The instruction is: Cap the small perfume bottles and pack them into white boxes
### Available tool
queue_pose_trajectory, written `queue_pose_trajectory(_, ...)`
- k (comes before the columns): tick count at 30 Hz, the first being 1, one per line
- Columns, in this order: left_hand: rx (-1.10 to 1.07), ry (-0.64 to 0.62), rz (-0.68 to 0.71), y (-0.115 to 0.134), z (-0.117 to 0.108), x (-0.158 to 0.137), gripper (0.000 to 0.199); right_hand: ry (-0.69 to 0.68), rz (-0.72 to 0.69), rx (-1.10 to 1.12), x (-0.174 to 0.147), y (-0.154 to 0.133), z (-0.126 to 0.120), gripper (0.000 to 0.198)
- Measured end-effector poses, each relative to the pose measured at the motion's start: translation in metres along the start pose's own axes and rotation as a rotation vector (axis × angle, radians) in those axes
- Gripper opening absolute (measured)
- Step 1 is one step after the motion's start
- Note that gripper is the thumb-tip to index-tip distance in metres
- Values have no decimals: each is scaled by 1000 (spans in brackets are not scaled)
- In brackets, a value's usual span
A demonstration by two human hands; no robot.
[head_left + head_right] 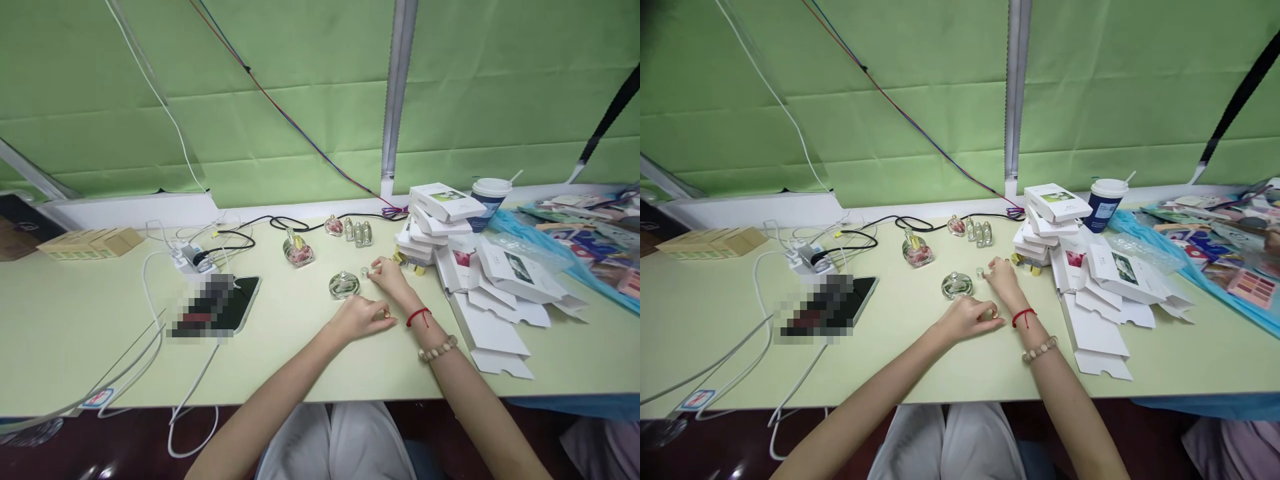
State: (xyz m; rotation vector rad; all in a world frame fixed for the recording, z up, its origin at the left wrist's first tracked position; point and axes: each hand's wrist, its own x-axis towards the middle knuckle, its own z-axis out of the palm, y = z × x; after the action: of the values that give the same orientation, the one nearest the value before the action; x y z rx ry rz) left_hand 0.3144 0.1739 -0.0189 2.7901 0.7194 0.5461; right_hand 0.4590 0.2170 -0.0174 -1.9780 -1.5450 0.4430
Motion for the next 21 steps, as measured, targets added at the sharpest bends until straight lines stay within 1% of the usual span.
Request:
queue_pose_trajectory(4, -49, -77, -68, -10, 2, 1, 30, 43, -88, 95, 5, 5, 3, 25)
queue_pose_trajectory(7, -68, -73, -83, -12, 5, 3, 31, 103, -137, 184, 6, 1, 2, 25)
queue_pose_trajectory(9, -48, -58, -101, -11, 6, 4, 31, 154, -187, 331, 5, -5, 1, 25)
queue_pose_trajectory(11, -27, -46, -127, -9, 6, 4, 31, 166, -238, 539, 3, -13, 2, 26)
queue_pose_trajectory(14, -26, -5, -131, -9, 4, 2, 31, 78, -249, 827, -1, -25, 2, 38)
queue_pose_trajectory(16, -26, 62, -90, -9, 1, -1, 30, 13, -208, 948, -4, -30, 1, 44)
queue_pose_trajectory(18, -23, 172, -7, -11, -3, -4, 24, -27, -154, 1025, -6, -34, -1, 48)
queue_pose_trajectory(20, -1, 342, 94, -13, -8, -6, 16, -61, -114, 1079, -7, -35, -3, 52)
queue_pose_trajectory(21, 23, 456, 135, -14, -11, -6, 12, -84, -106, 1102, -7, -35, -4, 53)
